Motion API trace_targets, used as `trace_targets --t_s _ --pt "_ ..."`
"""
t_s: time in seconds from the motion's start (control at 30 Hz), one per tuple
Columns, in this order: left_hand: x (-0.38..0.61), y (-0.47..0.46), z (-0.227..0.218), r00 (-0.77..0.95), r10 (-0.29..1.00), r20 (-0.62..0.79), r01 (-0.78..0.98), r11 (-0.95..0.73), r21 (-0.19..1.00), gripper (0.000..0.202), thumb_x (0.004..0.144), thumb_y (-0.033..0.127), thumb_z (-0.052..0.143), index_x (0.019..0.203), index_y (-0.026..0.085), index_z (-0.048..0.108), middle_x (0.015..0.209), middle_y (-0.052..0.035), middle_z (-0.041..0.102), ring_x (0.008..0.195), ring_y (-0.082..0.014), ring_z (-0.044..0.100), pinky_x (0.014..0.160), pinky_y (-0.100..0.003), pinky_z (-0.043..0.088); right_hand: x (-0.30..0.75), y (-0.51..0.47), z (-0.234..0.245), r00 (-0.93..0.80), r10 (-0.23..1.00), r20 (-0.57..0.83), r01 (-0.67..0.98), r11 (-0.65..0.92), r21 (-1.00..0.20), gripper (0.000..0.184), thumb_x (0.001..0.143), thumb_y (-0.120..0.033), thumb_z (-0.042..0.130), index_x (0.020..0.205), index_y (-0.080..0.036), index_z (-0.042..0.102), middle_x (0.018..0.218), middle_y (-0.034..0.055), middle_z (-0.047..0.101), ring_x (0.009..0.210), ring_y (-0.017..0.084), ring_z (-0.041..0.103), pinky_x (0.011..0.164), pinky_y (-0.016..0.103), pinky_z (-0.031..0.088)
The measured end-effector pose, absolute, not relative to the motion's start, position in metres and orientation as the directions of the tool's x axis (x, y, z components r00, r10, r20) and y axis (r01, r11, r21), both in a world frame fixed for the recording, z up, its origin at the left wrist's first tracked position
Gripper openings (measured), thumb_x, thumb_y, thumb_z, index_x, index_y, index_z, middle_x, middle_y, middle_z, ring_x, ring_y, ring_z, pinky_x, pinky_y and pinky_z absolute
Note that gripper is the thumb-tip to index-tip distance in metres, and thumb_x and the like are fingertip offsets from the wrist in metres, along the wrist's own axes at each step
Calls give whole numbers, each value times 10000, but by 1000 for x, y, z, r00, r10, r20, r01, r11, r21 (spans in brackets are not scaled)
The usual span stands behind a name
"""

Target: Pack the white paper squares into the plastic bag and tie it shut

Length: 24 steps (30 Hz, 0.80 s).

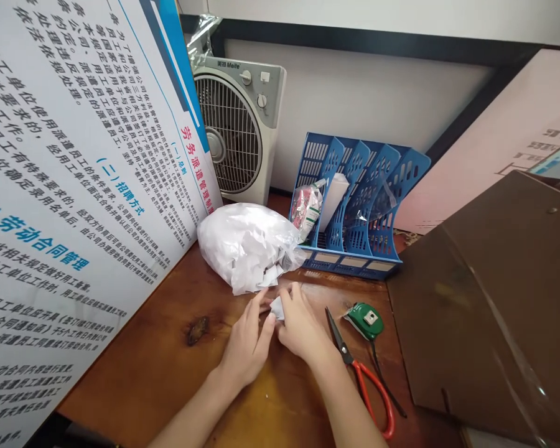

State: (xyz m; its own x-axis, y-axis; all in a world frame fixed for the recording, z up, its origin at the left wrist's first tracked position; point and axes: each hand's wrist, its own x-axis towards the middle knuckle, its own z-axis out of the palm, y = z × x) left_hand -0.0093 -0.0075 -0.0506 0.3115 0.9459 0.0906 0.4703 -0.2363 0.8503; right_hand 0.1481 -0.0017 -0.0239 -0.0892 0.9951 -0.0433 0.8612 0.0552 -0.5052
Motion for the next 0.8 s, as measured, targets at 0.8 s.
trace_targets --t_s 0.8 --pt "-25 57 0 -67 913 402 637 -271 722 500 847 355 728 1288 200 551 981 -48 718 898 -243 691 880 -375 492 142 -12 -43 -17 990 141 813 95 -574 281 721 -66 573 953 -221 548 996 48 649 975 269 559 789 348 404"
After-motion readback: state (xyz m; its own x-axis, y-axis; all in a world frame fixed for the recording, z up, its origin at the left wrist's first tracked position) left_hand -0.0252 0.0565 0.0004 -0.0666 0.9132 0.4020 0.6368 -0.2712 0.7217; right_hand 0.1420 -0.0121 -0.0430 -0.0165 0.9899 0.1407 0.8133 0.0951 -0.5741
